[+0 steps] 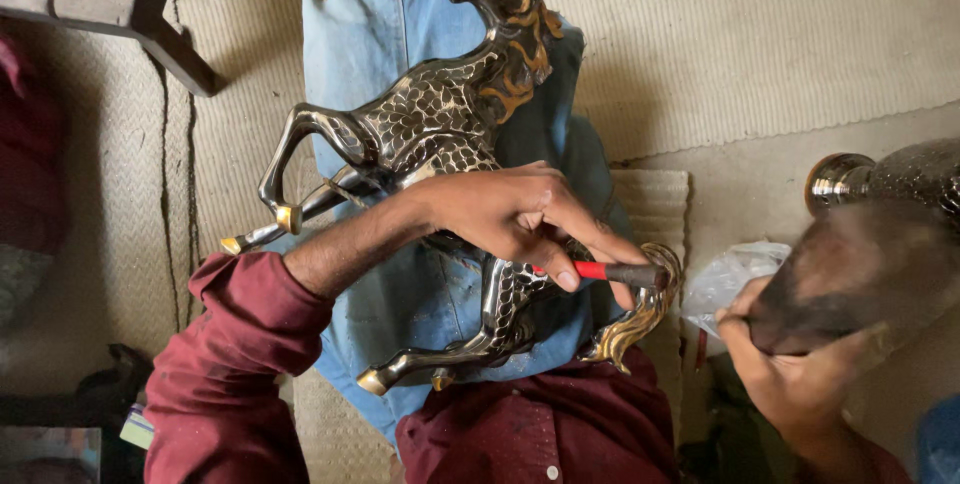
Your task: The person sits on the floor with a brass horse figurine resting on their legs and polishes its surface with a brush, working the brush over the body, mane and tail. They hold a small red-handled punch against the figurine and tap it with a wooden mallet, repositioning the figurine to reach different areas.
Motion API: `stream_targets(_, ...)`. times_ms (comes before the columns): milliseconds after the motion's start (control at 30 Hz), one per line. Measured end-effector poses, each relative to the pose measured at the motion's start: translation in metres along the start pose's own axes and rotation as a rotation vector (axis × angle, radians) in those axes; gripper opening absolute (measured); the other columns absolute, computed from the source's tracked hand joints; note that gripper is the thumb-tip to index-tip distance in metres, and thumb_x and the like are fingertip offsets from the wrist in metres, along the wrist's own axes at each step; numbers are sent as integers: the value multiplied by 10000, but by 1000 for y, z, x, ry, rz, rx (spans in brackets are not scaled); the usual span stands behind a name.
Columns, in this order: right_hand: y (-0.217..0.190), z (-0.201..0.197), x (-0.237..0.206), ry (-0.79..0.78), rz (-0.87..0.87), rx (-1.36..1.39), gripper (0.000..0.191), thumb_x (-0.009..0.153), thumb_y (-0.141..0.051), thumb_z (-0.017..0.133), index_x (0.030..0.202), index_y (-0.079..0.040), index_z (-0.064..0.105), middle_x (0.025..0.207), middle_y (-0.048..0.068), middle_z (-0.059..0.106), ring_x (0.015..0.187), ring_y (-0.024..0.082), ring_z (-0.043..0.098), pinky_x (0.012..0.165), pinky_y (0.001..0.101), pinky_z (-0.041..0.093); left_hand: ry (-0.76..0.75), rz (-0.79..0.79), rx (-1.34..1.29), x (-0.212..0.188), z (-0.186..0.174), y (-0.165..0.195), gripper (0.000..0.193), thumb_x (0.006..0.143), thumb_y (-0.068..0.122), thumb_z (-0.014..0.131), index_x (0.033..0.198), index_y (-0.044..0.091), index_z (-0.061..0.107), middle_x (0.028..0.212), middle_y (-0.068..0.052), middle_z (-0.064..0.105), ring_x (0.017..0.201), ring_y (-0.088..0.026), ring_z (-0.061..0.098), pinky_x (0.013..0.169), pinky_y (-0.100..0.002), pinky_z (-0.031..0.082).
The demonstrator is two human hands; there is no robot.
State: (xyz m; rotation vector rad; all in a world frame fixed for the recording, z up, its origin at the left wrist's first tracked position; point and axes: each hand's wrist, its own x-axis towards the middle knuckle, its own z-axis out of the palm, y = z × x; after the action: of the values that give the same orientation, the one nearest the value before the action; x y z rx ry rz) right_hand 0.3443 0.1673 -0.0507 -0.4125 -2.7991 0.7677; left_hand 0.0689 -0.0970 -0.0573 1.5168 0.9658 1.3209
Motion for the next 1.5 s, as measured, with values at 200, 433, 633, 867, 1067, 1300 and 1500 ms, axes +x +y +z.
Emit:
stream_targets(200, 0, 11, -2, 57, -115, 103, 796, 821, 56, 774, 1451, -73, 305, 930, 165, 645, 804, 257, 649, 759, 375, 534, 82, -19, -63, 3, 0, -2, 599, 998, 154, 764, 1544, 176, 522, 1331, 23, 762, 732, -59, 669, 595, -273, 468)
stream_targets(433, 2, 7, -15, 225, 114, 653, 941, 957, 112, 751, 1609, -55, 93, 911, 50, 589, 758, 147, 589, 765, 297, 529, 59, 21, -45, 3, -1, -6, 532, 1035, 183, 770, 1512, 167, 534, 1279, 23, 765, 827, -64, 737, 638, -255, 563)
stream_targets(633, -12, 1, -3, 104, 39, 235, 609, 859, 206, 746, 1228, -141, 407, 927, 183, 616, 797, 282, 626, 752, 382, 544, 47, -37, -23, 3, -1, -6, 573, 998, 188, 758, 1528, 161, 542, 1305, 10, 772, 728, -69, 672, 631, -293, 493)
stream_targets(867, -25, 0, 16, 89, 58, 410, 572, 747, -2, 776, 1251, -40, 507, 942, 85, 659, 840, 188, 647, 762, 322, 539, 55, -48, -38, 4, 1, -5, 576, 985, 147, 774, 1517, 167, 554, 1298, 4, 777, 669, -68, 616, 583, -293, 454)
stream_targets(1067, -12, -3, 10, 31, -56, 336, 288, 862, 77, 756, 1062, 9, 559, 924, 159, 625, 817, 246, 642, 793, 369, 542, 62, -51, 0, 4, 0, -5, 567, 971, 146, 788, 1495, 146, 569, 1302, -6, 764, 680, -72, 657, 572, -291, 471)
stream_targets(1300, -12, -5, 0, 54, 168, 534, 328, 895, 102, 759, 1110, -5, 535, 942, 88, 674, 812, 168, 638, 778, 297, 537, 61, 10, -40, 3, -1, -4, 551, 1027, 152, 752, 1529, 124, 528, 1335, 7, 745, 844, -77, 749, 704, -281, 560)
stream_targets(1500, -9, -9, 18, 26, -160, 172, 486, 704, 81, 807, 1124, 96, 565, 1025, 195, 662, 918, 256, 659, 820, 360, 549, 57, -30, -39, 5, 0, -5, 567, 995, 154, 757, 1521, 129, 546, 1287, 5, 769, 736, -76, 674, 627, -297, 483)
